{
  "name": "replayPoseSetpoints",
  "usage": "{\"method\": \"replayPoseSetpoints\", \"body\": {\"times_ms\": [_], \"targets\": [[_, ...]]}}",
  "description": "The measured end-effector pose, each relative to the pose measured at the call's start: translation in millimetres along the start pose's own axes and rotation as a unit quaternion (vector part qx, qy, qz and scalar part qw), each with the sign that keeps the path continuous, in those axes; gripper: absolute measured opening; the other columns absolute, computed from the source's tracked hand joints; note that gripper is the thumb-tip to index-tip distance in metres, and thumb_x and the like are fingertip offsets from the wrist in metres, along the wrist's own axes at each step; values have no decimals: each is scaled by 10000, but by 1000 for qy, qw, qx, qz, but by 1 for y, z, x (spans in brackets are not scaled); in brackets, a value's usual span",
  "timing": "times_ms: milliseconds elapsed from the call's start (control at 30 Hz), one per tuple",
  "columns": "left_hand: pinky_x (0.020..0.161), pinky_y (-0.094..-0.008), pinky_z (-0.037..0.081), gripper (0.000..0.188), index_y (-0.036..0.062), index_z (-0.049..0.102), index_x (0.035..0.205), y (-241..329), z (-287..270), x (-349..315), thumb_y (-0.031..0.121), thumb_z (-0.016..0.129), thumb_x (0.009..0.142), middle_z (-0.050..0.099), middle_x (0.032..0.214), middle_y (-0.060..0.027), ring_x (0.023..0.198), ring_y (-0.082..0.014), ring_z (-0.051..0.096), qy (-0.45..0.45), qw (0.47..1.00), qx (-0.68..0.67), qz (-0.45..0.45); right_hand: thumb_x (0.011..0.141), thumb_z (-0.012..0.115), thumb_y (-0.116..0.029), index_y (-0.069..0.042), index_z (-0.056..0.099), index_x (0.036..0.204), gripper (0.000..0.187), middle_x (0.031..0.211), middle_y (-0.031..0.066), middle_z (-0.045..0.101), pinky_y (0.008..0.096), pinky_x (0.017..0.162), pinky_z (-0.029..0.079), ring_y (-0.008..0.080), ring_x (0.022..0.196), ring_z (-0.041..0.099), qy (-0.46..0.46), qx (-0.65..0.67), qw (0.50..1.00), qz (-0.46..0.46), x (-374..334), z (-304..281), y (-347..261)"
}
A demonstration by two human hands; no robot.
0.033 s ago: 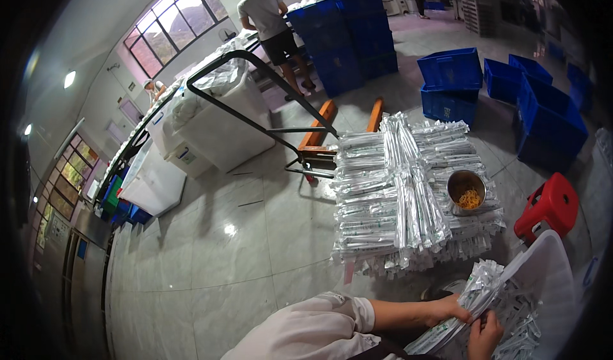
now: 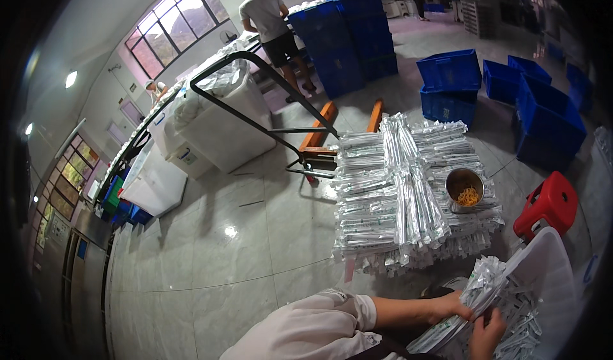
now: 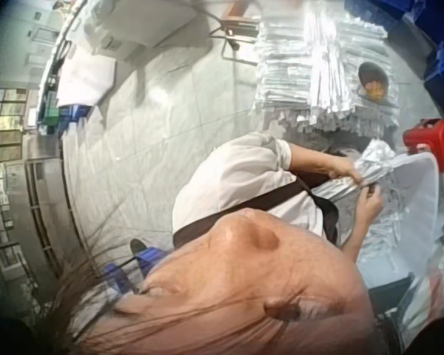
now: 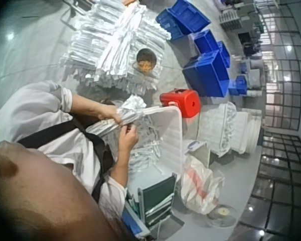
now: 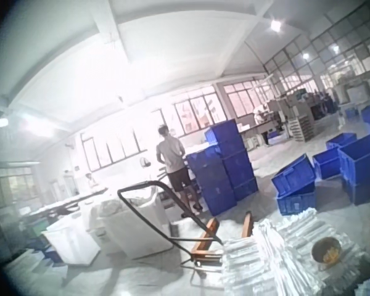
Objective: The person bundles small white packets by hand, aligning them into stacks before placing them into a white bin. They occasionally reach into a small bowl and handle a small item.
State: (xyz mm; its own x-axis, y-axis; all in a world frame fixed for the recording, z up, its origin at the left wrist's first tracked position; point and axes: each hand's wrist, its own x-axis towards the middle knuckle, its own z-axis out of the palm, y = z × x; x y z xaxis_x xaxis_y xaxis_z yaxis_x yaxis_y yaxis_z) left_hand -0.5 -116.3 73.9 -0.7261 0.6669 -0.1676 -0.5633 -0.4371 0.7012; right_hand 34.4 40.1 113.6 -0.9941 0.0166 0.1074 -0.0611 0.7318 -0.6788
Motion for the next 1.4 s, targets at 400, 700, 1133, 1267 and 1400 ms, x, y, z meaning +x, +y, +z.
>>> {"method": "replayPoseSetpoints", "body": {"times_ms": [400,700,1133,1267,1400], "targets": [[660,-364,484,435,-1,537,1008,-38,8,0,183,600,619,588,800,-132,689,-246,581,-196,939,-156,-234,794,461,-92,-20,558,841,130,734,60,531,306,774,438,165,761,535,238,478,834,143,-38,17,167],[627,-320,476,336,43,495,935,-67,6,22,238,585,676,546,748,-87,663,-206,566,-252,914,-159,-276,815,481,-27,68,410,1250,451,1278,183,450,345,1001,318,248,1187,433,247,253,933,-73,-67,-9,27],[625,-341,525,361,-3,534,962,-80,36,23,194,621,671,604,772,-154,680,-244,627,-273,904,42,-326,564,744,-171,39,612,957,465,938,178,624,324,754,478,285,850,617,12,65,995,-68,-53,-85,8],[638,-347,528,500,-2,475,1067,-80,34,18,206,665,655,598,825,-155,699,-246,625,-281,893,1,-352,578,731,-242,1,649,889,403,862,141,646,316,715,485,288,781,625,-51,35,997,-51,-48,-95,2],[640,-338,521,525,3,472,1081,-81,38,19,205,697,652,594,824,-141,710,-237,619,-302,884,-9,-357,606,699,-275,-19,659,859,362,827,132,647,339,704,482,297,760,621,-111,36,993,-25,-44,-102,-1]]}}
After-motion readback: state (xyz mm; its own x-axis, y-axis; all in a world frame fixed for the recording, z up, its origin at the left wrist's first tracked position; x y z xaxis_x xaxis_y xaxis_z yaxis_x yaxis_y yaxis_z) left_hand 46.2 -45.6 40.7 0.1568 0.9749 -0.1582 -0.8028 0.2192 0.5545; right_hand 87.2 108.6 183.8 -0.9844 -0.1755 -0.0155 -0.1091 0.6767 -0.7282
